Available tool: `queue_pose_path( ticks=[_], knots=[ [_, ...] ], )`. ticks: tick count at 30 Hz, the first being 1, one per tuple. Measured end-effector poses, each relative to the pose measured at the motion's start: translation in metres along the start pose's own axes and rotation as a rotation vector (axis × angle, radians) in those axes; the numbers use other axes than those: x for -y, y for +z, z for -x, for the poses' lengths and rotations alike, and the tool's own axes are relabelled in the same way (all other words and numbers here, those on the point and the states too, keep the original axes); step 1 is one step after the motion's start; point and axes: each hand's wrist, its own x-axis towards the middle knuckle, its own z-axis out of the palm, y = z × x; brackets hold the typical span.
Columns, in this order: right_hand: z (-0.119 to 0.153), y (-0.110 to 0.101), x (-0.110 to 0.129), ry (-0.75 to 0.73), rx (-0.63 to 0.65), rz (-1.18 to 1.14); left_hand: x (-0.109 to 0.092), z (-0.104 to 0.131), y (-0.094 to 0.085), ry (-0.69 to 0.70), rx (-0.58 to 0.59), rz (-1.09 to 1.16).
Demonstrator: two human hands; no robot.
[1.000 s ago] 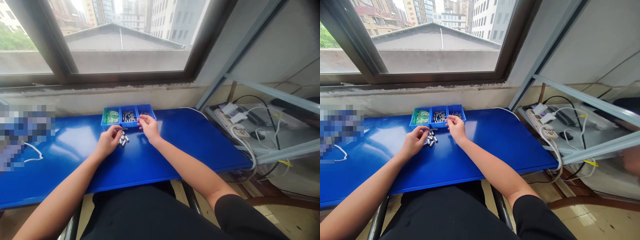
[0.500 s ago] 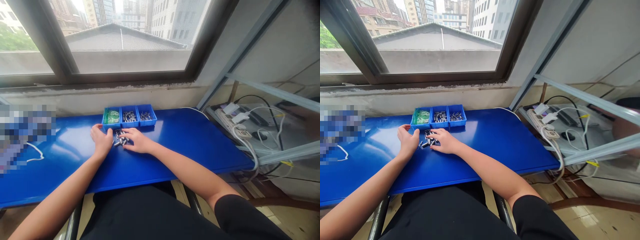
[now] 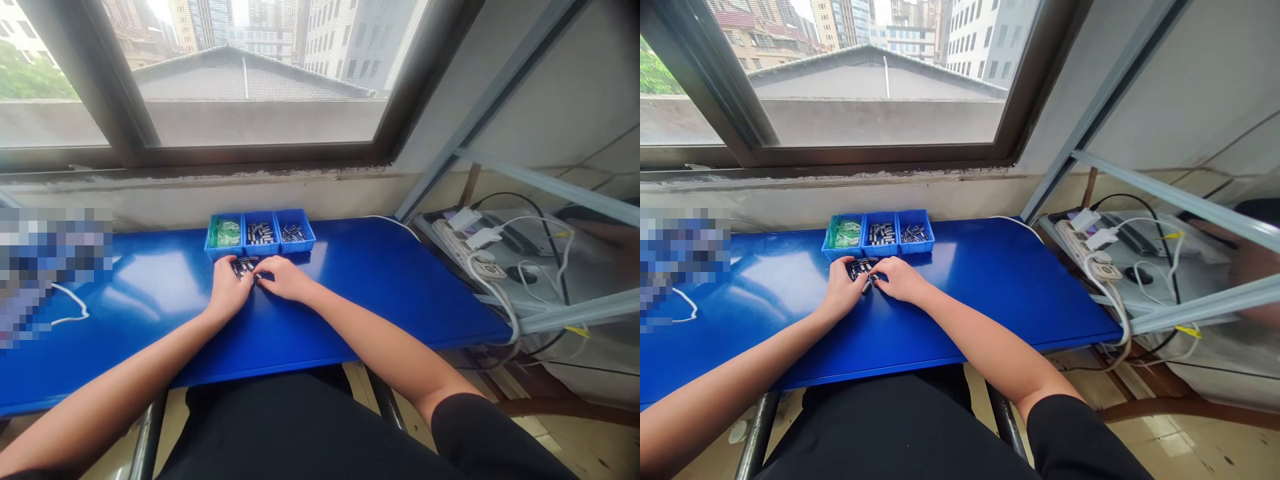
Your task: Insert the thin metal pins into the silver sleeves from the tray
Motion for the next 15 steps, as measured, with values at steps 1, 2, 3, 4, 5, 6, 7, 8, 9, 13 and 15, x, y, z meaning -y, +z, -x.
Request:
queue_pose_path(
  ticks=[1,2,3,4,5,6,7,8,9,13,15],
  knots=[
    [0.000,-0.002,0.000,0.030,0.006,0.017,-0.003,0.001,0.002,-0.008,0.005,0.007],
    [0.000,-0.004,0.001,0.059,0.012,0.032,-0.006,0.002,0.005,-0.028,0.001,0.017],
    [0.000,-0.006,0.001,0.087,0.020,0.041,-0.011,0.003,0.009,-0.053,-0.013,0.033],
    [0.000,-0.007,0.002,0.111,0.029,0.045,-0.015,0.004,0.012,-0.085,-0.030,0.054],
    [0.000,-0.009,0.003,0.134,0.039,0.044,-0.020,0.005,0.017,-0.119,-0.043,0.072],
    [0.000,-0.012,0.005,0.158,0.048,0.035,-0.026,0.006,0.021,-0.143,-0.060,0.085],
    [0.000,-0.014,0.007,0.184,0.056,0.023,-0.031,0.008,0.026,-0.157,-0.076,0.099],
    [0.000,-0.016,0.009,0.215,0.062,0.007,-0.036,0.009,0.030,-0.164,-0.099,0.115],
    [0.001,-0.019,0.011,0.236,0.062,-0.012,-0.041,0.010,0.035,-0.170,-0.118,0.129],
    [0.003,-0.028,0.014,0.232,0.148,-0.032,-0.055,0.014,0.047,-0.212,-0.172,0.219],
    [0.005,-0.031,0.012,0.177,0.211,-0.058,-0.059,0.015,0.048,-0.216,-0.198,0.262]
  ],
)
